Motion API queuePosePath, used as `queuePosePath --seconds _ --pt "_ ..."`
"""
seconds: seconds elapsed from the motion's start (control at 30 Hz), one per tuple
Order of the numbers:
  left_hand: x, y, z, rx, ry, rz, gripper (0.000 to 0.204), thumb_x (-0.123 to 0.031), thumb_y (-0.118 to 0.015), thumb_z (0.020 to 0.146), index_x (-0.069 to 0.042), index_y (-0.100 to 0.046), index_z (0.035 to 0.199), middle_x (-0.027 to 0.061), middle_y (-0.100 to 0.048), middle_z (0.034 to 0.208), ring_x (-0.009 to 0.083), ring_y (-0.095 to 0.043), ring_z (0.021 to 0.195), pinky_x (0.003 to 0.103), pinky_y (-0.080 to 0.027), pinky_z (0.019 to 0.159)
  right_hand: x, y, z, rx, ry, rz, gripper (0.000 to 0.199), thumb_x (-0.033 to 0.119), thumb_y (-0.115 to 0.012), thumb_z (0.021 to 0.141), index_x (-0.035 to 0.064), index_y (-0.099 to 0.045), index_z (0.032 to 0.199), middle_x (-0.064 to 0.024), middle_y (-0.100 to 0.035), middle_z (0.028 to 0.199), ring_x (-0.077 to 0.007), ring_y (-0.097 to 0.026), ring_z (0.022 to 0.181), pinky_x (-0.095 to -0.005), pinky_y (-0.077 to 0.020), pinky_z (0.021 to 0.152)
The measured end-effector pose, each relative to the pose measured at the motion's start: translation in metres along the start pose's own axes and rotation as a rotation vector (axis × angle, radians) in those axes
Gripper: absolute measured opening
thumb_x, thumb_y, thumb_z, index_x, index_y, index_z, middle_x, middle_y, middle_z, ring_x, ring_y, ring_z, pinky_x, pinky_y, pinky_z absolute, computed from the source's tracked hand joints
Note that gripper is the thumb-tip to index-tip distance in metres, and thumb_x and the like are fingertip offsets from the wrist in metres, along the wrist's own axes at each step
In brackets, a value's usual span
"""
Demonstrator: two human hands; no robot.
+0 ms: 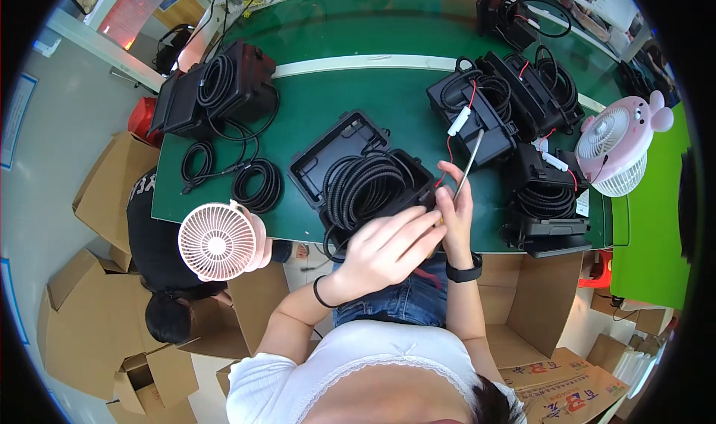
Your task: Assembling electronic boxes for solar units, including organizing internal cables and using a screwdriver.
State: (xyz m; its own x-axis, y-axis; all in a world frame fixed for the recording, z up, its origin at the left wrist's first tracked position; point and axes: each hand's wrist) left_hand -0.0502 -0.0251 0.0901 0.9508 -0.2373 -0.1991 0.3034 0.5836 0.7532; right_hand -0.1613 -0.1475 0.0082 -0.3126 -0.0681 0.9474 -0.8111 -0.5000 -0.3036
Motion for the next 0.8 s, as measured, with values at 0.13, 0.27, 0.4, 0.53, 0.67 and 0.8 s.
queuePosePath --seconds 0.13,0.27,0.4,0.53,0.67,0.8 --pt "0.016 0.02 0.005 -0.078 0.397 0.265 0.067 -0.021 -0.077 0.077 -0.01 -0.052 0.137 0.0166 -0.046 0.142 0.0407 -0.053 0.121 0.045 -0.046 0.098 0.01 -0.002 0.008 0.012 0.044 -0.373 0.026 0.015 -0.067 0.088 0.0072 -0.067 0.113 -0.0035 -0.059 0.117 -0.0035 -0.041 0.059 -0.0199 -0.0377 0.058" --pt "0.046 0.016 -0.017 -0.013 0.671 -0.067 0.062 -0.013 -0.071 0.084 -0.009 -0.045 0.14 0.0194 -0.05 0.131 0.0398 -0.061 0.107 0.042 -0.053 0.082 0.021 0.002 0.014 0.122 0.025 -0.41 0.017 0.009 -0.064 0.085 0.0047 -0.063 0.101 -0.0057 -0.06 0.12 -0.0041 -0.042 0.058 -0.0197 -0.0374 0.057" --pt "0.055 0.006 -0.041 -0.372 0.54 0.018 0.04 0.007 -0.059 0.087 -0.001 -0.053 0.126 0.0164 -0.051 0.117 0.0227 -0.06 0.087 0.028 -0.052 0.074 0.021 0.015 0.002 0.19 -0.019 -0.388 0.009 0.005 -0.061 0.083 0.0026 -0.059 0.092 -0.0067 -0.062 0.117 -0.0046 -0.043 0.06 -0.0217 -0.0379 0.058" --pt "0.075 0.004 -0.036 -1.008 0.76 -0.36 0.057 0.004 -0.051 0.094 -0.003 -0.024 0.144 0.0175 -0.044 0.127 0.017 -0.061 0.072 0.027 -0.052 0.068 0.005 0.026 -0.023 0.255 0.051 -0.424 0.008 0.001 -0.062 0.083 0.0023 -0.057 0.09 -0.0017 -0.059 0.093 -0.0046 -0.044 0.06 -0.0255 -0.0441 0.067" --pt "0.13 -0.01 -0.036 -1.074 0.783 -0.533 0.047 -0.008 -0.05 0.101 -0.007 -0.028 0.143 0.0142 -0.045 0.127 0.0188 -0.055 0.106 0.041 -0.056 0.094 0.013 0.017 -0.045 0.223 0.093 -0.577 0.017 0.007 -0.074 0.082 0.0018 -0.063 0.093 -0.0107 -0.061 0.114 -0.0027 -0.043 0.053 -0.0193 -0.0426 0.056" --pt "0.154 -0.02 -0.051 -0.778 0.973 -0.653 0.065 -0.024 -0.051 0.103 -0.004 -0.016 0.154 0.0181 -0.022 0.157 0.0265 -0.023 0.145 0.038 -0.017 0.119 0.013 0.018 -0.048 0.199 0.085 -0.525 0.021 0.01 -0.079 0.08 0.0028 -0.064 0.092 -0.02 -0.054 0.136 -0.0004 -0.045 0.054 -0.0171 -0.0386 0.052"
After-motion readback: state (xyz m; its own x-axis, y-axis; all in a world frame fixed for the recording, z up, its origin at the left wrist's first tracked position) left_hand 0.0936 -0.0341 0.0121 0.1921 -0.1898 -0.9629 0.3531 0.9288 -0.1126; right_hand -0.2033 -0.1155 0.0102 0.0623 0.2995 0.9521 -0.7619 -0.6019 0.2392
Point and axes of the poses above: each hand's wrist, its own z-axis towards the middle knuckle, its own y-axis out of the back of the hand, x = y × z
